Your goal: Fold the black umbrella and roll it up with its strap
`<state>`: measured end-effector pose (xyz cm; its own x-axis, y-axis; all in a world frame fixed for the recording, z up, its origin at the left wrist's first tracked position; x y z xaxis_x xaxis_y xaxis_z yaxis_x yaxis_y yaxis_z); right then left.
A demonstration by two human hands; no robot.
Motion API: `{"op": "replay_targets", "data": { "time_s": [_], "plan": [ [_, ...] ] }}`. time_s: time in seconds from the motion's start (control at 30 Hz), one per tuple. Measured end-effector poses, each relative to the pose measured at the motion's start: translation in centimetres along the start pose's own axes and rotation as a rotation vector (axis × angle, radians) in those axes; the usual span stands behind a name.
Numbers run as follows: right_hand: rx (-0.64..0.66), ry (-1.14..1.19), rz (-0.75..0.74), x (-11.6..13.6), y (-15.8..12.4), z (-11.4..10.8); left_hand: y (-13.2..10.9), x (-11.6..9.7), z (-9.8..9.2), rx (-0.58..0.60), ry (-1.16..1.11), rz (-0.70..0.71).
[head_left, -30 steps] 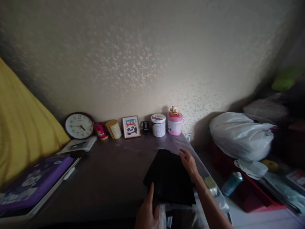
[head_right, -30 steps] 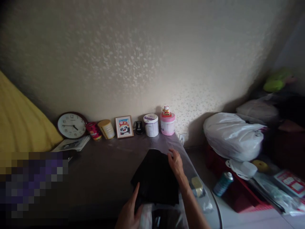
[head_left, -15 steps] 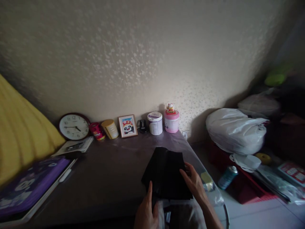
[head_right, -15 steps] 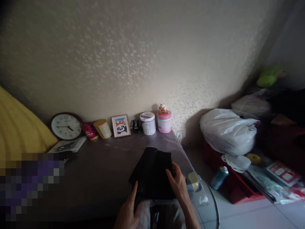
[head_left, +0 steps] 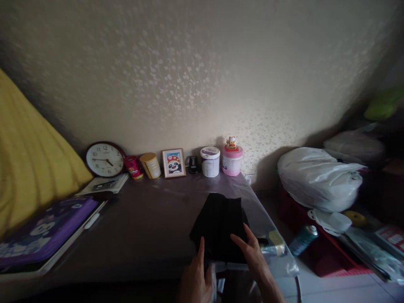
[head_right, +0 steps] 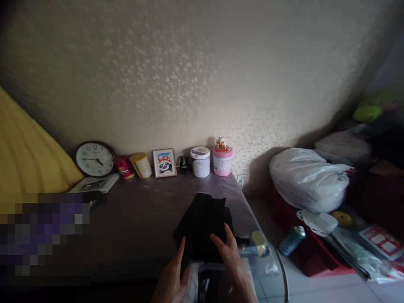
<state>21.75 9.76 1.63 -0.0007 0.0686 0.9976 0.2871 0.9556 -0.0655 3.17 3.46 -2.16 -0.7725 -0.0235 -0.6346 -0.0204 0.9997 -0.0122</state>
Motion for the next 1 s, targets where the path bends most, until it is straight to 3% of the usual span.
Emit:
{"op": "replay_targets", "data": {
  "time_s": [0.1, 0.23, 0.4, 0.77, 1.0],
  "plan": [
    [0.089, 0.088, 0.09, 1.2, -0.5, 1.9, 0.0, -0.3, -0.2, 0.009, -0.003, -0.018],
    [0.191, 0.157, 0.089, 2.7, -0.6, 4.1, 0.0, -0.6, -0.5, 0.022, 0.007, -0.051],
    [0.245, 0.135, 0.0, 3.6, -0.1, 6.1, 0.0, -1.0, -0.8, 0.018, 0.015, -0.05],
    [0.282, -0.009, -0.188, 2.3, 0.3, 8.8, 0.0, 0.0, 0.4, 0.0, 0.027, -0.006],
    [0.462, -0.238, -0.339, 3.0, -1.5, 9.8, 0.1, -0.2, -0.2, -0.014, 0.011, -0.012]
  ]
}}
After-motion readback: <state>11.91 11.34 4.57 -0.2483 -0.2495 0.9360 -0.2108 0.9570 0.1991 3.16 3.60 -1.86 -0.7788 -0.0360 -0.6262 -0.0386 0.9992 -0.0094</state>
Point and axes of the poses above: each hand's wrist, its own y-axis towards the middle knuckle, its own z-axis out of the palm, x = y × z, the point moved 6 cm from there along y, towards the middle knuckle, and after that the axes turned 6 degrees about -x, right-handed, at the moved point
